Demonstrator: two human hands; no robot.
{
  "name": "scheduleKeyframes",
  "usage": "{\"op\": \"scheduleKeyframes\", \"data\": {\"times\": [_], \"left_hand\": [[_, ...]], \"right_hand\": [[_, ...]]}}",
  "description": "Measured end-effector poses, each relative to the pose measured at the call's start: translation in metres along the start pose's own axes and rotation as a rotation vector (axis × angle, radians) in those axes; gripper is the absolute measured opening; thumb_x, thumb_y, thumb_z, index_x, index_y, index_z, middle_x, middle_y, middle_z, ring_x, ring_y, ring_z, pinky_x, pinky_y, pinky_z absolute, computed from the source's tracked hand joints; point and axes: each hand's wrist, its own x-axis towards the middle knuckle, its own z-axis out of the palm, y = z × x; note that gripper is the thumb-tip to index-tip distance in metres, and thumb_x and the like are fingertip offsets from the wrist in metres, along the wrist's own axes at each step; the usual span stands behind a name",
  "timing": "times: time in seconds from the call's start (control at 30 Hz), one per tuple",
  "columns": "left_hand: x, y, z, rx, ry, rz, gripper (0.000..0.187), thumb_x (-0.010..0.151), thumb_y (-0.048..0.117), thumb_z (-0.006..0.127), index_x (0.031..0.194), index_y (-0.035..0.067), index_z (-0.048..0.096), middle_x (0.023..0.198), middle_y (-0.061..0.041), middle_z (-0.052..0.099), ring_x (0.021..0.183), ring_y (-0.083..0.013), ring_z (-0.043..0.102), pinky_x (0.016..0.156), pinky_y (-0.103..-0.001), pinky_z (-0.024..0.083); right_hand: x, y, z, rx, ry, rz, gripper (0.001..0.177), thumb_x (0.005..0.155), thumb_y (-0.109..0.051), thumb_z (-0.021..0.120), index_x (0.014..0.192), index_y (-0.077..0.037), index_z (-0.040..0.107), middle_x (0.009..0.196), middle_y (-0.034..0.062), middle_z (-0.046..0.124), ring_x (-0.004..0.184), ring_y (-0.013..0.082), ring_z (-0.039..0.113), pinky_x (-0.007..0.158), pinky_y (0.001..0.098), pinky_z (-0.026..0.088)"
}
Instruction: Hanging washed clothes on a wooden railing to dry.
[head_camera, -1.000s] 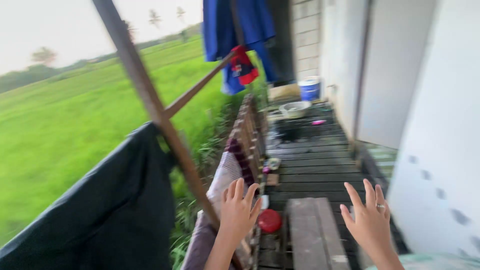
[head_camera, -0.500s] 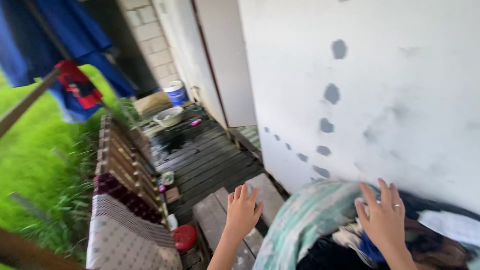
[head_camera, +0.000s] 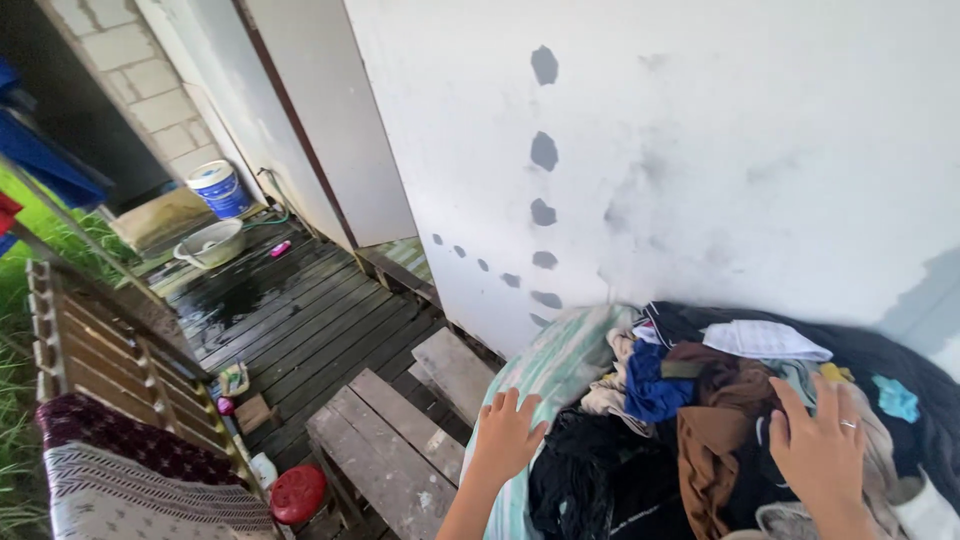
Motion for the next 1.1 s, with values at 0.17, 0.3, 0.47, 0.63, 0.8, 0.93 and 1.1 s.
{"op": "scheduleKeyframes", "data": {"times": [0.17, 0.3, 0.47, 0.63, 0.8, 0.93, 1.1], "left_hand": [[-0.008, 0.02, 0.024, -0.026, -0.109, 0.041, 0.043, 0.091, 0.035, 0.071, 0.127, 0.014, 0.062, 0.119, -0.016, 0.057, 0.115, -0.0362, 0.053, 0.09, -0.053, 0.044], [0.009, 0.045, 0.036, -0.081, -0.17, 0.068, 0.041, 0.09, 0.034, 0.071, 0.126, 0.015, 0.063, 0.119, -0.016, 0.056, 0.116, -0.0365, 0.053, 0.09, -0.053, 0.044], [0.031, 0.08, 0.062, -0.149, -0.255, 0.139, 0.041, 0.092, 0.033, 0.07, 0.128, 0.015, 0.061, 0.121, -0.015, 0.055, 0.12, -0.0371, 0.05, 0.093, -0.053, 0.043], [0.048, 0.11, 0.081, -0.153, -0.38, 0.169, 0.041, 0.096, 0.036, 0.068, 0.131, 0.015, 0.06, 0.127, -0.017, 0.052, 0.123, -0.0397, 0.047, 0.097, -0.058, 0.039], [0.058, 0.125, 0.091, -0.126, -0.521, 0.112, 0.044, 0.096, 0.04, 0.065, 0.132, 0.016, 0.059, 0.13, -0.017, 0.052, 0.126, -0.0408, 0.047, 0.1, -0.059, 0.04], [0.059, 0.118, 0.119, -0.062, -0.645, 0.075, 0.048, 0.094, 0.045, 0.066, 0.131, 0.015, 0.061, 0.135, -0.019, 0.051, 0.128, -0.0426, 0.047, 0.101, -0.063, 0.04], [0.04, 0.133, 0.129, -0.061, -0.624, 0.095, 0.05, 0.092, 0.046, 0.067, 0.131, 0.015, 0.062, 0.135, -0.02, 0.051, 0.125, -0.0443, 0.049, 0.097, -0.063, 0.041]], "right_hand": [[-0.036, 0.031, -0.018, -0.09, 0.011, 0.103, 0.051, 0.091, -0.03, 0.067, 0.141, -0.029, 0.064, 0.145, 0.0093, 0.051, 0.136, 0.0383, 0.051, 0.111, 0.0514, 0.047], [-0.048, 0.051, -0.035, -0.114, 0.062, 0.14, 0.052, 0.088, -0.03, 0.069, 0.14, -0.027, 0.065, 0.144, 0.0118, 0.053, 0.138, 0.0409, 0.052, 0.11, 0.0511, 0.048], [-0.058, 0.086, -0.047, -0.011, 0.116, 0.173, 0.041, 0.092, -0.023, 0.066, 0.133, -0.018, 0.065, 0.138, 0.0123, 0.055, 0.133, 0.0373, 0.053, 0.105, 0.0478, 0.05], [-0.063, 0.106, -0.068, -0.03, 0.025, 0.31, 0.046, 0.092, -0.03, 0.068, 0.136, -0.017, 0.068, 0.139, 0.0157, 0.058, 0.125, 0.0388, 0.06, 0.092, 0.0474, 0.055], [-0.064, 0.118, -0.068, 0.112, -0.098, 0.487, 0.054, 0.095, -0.048, 0.066, 0.138, -0.015, 0.067, 0.132, 0.018, 0.062, 0.109, 0.0423, 0.068, 0.089, 0.0496, 0.058], [-0.059, 0.129, -0.051, 0.279, -0.309, 0.611, 0.078, 0.085, -0.059, 0.065, 0.149, -0.015, 0.053, 0.14, 0.0215, 0.054, 0.11, 0.0447, 0.068, 0.094, 0.0526, 0.056], [-0.058, 0.14, -0.032, 0.361, -0.52, 0.572, 0.108, 0.069, -0.068, 0.074, 0.155, -0.014, 0.037, 0.146, 0.0216, 0.044, 0.122, 0.0431, 0.06, 0.096, 0.0513, 0.053]]}}
